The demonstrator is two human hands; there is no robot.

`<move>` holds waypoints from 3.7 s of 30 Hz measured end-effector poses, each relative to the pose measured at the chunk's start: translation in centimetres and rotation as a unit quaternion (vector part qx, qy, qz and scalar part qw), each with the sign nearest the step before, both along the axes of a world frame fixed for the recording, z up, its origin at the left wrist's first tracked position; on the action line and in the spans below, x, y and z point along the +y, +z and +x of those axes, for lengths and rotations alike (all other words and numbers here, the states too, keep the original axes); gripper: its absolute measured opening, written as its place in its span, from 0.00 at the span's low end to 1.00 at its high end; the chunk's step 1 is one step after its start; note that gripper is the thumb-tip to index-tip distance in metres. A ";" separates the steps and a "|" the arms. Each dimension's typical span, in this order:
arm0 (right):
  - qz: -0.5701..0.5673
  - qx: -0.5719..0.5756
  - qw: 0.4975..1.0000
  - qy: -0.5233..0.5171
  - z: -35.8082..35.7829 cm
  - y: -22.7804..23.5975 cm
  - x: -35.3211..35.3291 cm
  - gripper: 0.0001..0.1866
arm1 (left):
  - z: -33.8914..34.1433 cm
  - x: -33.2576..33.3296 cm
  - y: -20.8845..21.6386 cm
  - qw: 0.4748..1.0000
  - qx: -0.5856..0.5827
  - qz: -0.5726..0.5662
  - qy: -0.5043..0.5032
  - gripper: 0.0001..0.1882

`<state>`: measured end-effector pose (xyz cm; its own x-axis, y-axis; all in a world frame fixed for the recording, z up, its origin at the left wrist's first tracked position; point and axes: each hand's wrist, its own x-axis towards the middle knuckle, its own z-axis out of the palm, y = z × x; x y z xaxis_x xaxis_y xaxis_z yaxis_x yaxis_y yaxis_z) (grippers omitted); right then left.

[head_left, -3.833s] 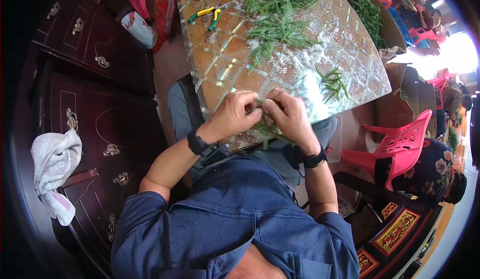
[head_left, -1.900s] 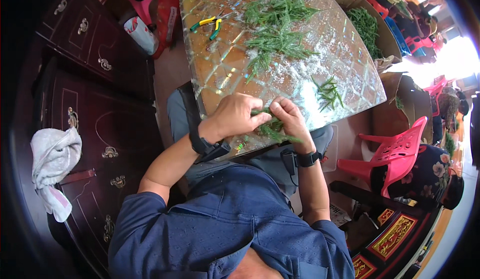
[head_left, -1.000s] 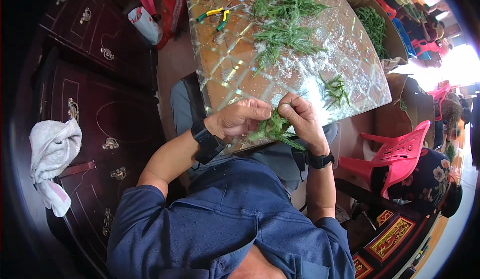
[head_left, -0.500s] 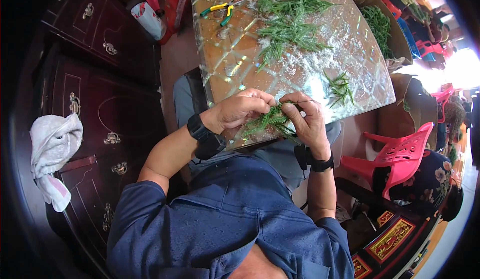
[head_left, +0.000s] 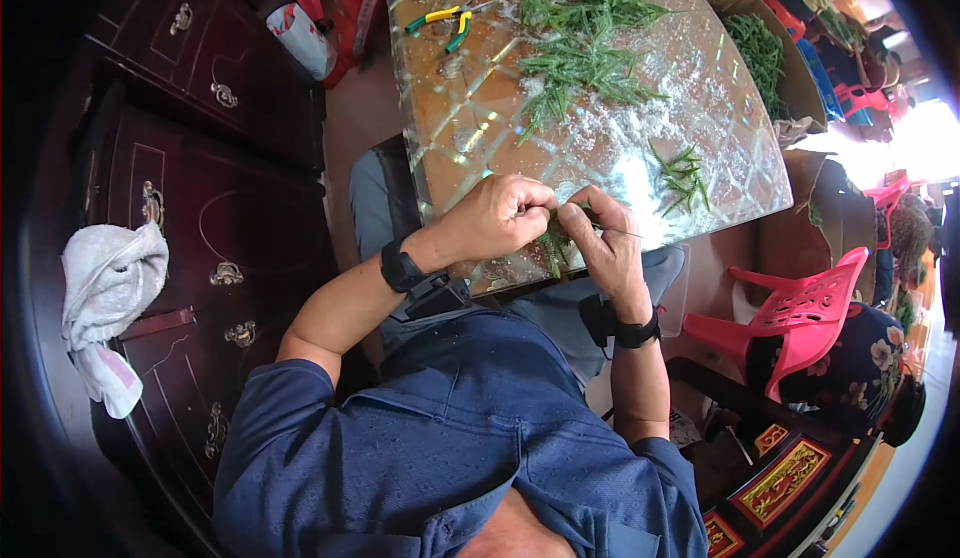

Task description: Trimming and sorting green herbs on a plastic-covered table using scissors.

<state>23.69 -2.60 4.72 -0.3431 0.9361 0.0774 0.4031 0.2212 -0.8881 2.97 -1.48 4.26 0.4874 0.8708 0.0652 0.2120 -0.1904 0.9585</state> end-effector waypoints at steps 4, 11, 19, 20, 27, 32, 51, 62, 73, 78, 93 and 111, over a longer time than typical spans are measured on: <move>-0.045 0.024 0.999 0.002 0.1 -0.6 0.2 0.13 | -0.1 -0.2 0.6 0.998 0.023 0.049 0.029 0.08; -0.107 0.126 0.986 0.027 0.2 -1.9 0.1 0.12 | -0.6 1.1 0.1 0.998 -0.029 0.013 0.062 0.12; -0.122 0.302 0.942 -0.075 1.4 -1.5 -0.8 0.08 | -8.7 14.5 -0.7 0.898 0.233 0.302 0.217 0.26; -0.122 0.317 0.937 -0.083 1.7 -1.7 -0.9 0.08 | -10.0 16.3 -1.2 0.872 0.292 0.301 0.253 0.31; -0.114 0.341 0.925 -0.123 1.8 -1.7 -1.3 0.08 | -13.6 23.3 -6.2 0.778 0.442 0.300 0.329 0.40; -0.121 0.349 0.917 -0.150 2.5 -2.4 -1.3 0.07 | -11.9 24.7 -4.2 0.813 0.486 0.178 0.268 0.41; 0.138 0.107 0.951 -0.256 2.1 -2.1 -0.5 0.05 | -8.8 5.0 6.4 0.975 -0.012 -0.220 -0.023 0.22; 0.281 -0.015 0.937 -0.209 0.4 -1.2 -0.8 0.06 | -4.0 -2.0 2.8 0.971 0.212 -0.003 -0.107 0.22; 0.282 -0.039 0.944 -0.165 -0.4 -1.6 -1.6 0.07 | -2.9 -2.1 2.6 0.970 0.228 0.052 -0.071 0.23; 0.226 0.044 0.962 -0.150 -0.4 -1.5 -1.4 0.07 | -3.0 -2.3 2.1 0.970 0.225 0.050 -0.072 0.22; 0.223 0.076 0.963 -0.133 -0.4 -1.8 -0.9 0.06 | -3.2 -1.5 1.3 0.979 0.115 -0.143 -0.090 0.25; 0.092 0.109 0.984 -0.110 2.1 -2.6 -0.7 0.06 | -1.5 -1.3 2.1 0.979 0.076 -0.138 -0.130 0.25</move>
<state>25.74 -3.32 2.16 -0.0909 0.9490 0.3020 0.2636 0.3153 -0.9116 1.44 -2.83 6.40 0.6812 0.6895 -0.2460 0.3346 0.0056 0.9423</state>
